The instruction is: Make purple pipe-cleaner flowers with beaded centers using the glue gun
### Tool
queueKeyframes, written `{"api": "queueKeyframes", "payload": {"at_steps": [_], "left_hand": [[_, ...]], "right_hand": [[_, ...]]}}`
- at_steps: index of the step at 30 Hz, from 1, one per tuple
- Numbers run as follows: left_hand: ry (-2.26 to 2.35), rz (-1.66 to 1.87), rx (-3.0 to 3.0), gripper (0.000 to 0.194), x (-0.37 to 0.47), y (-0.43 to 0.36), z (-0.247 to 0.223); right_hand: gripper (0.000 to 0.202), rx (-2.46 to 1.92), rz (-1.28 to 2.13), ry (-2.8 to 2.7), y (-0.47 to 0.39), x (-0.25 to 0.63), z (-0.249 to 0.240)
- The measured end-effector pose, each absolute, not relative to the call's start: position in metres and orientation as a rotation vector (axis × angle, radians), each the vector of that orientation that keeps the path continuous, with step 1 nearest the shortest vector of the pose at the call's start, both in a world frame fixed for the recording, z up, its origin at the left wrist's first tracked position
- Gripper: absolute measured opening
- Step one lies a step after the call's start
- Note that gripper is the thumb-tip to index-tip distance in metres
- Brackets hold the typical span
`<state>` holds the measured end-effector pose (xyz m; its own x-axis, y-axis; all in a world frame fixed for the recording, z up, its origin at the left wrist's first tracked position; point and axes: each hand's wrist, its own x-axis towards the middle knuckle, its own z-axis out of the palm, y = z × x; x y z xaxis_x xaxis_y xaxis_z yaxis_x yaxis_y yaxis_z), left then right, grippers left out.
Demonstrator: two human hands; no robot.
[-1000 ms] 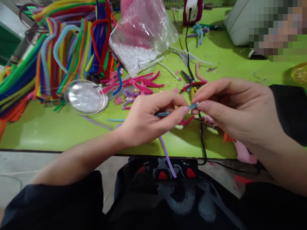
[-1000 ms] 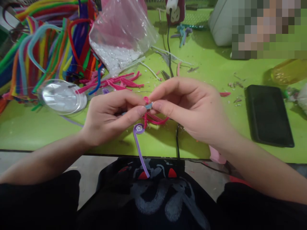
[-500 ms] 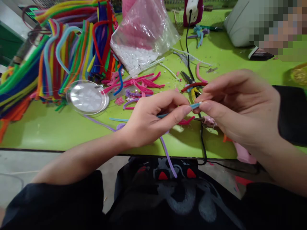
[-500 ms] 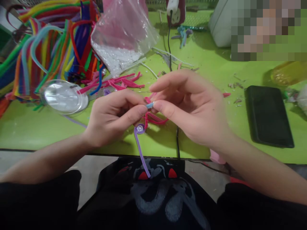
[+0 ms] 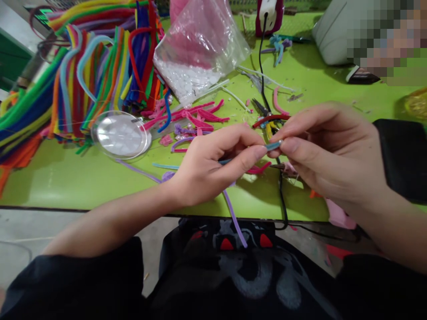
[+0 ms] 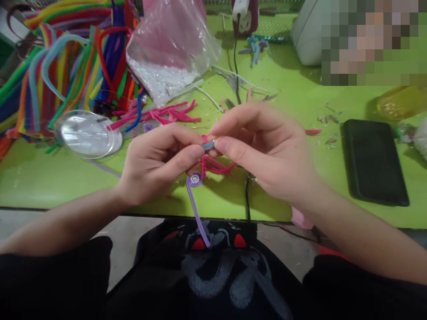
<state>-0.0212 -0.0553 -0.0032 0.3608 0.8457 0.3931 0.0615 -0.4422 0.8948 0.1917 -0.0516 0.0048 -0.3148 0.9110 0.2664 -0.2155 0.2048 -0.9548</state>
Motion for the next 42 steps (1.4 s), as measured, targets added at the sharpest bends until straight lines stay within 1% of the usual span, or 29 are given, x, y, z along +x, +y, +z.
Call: {"api": "queueKeyframes", "payload": {"at_steps": [3, 6, 8, 12, 18, 21, 25, 28, 31, 34, 36, 39, 42], "left_hand": [[0.808, 1.13, 1.741, 0.026, -0.021, -0.057, -0.004], [0.805, 1.07, 1.674, 0.027, -0.02, -0.058, -0.006], [0.79, 1.027, 1.635, 0.023, -0.019, -0.06, -0.008], [0.735, 0.97, 1.581, 0.008, -0.015, -0.063, -0.01], [0.673, 0.999, 1.516, 0.013, -0.014, -0.068, -0.011], [0.684, 0.997, 1.51, 0.013, -0.012, -0.07, -0.012], [0.719, 1.002, 1.532, 0.014, -0.01, -0.072, -0.013], [0.702, 0.999, 1.548, 0.015, -0.01, -0.069, -0.01], [0.754, 0.96, 1.569, 0.017, -0.012, -0.065, -0.008], [0.775, 0.972, 1.6, 0.017, -0.016, -0.062, -0.007], [0.754, 0.978, 1.612, 0.014, -0.017, -0.06, -0.007], [0.725, 0.959, 1.549, 0.011, -0.019, -0.056, -0.008], [0.697, 0.93, 1.491, 0.015, -0.02, -0.05, -0.008]], "right_hand": [[0.029, -0.635, 1.381, -1.412, -0.051, 0.191, 0.002], [0.026, -0.642, 1.427, -1.361, -0.05, 0.189, 0.001], [0.022, -0.663, 1.465, -1.31, -0.05, 0.188, 0.0], [0.018, -0.676, 1.498, -1.258, -0.049, 0.185, 0.001], [0.015, -0.657, 1.576, -1.193, -0.053, 0.182, 0.004], [0.017, -0.638, 1.566, -1.234, -0.058, 0.181, 0.005], [0.028, -0.613, 1.505, -1.344, -0.063, 0.181, 0.006], [0.029, -0.733, 1.368, -1.462, -0.064, 0.183, 0.01], [0.021, -0.875, 1.229, -1.564, -0.062, 0.189, 0.013], [0.014, -0.912, 1.083, -1.749, -0.057, 0.198, 0.016], [0.012, -0.906, 0.845, -1.927, -0.053, 0.203, 0.016], [0.014, -0.751, 0.424, -2.122, -0.048, 0.208, 0.015], [0.02, -0.659, 0.151, -2.188, -0.045, 0.21, 0.013]]}}
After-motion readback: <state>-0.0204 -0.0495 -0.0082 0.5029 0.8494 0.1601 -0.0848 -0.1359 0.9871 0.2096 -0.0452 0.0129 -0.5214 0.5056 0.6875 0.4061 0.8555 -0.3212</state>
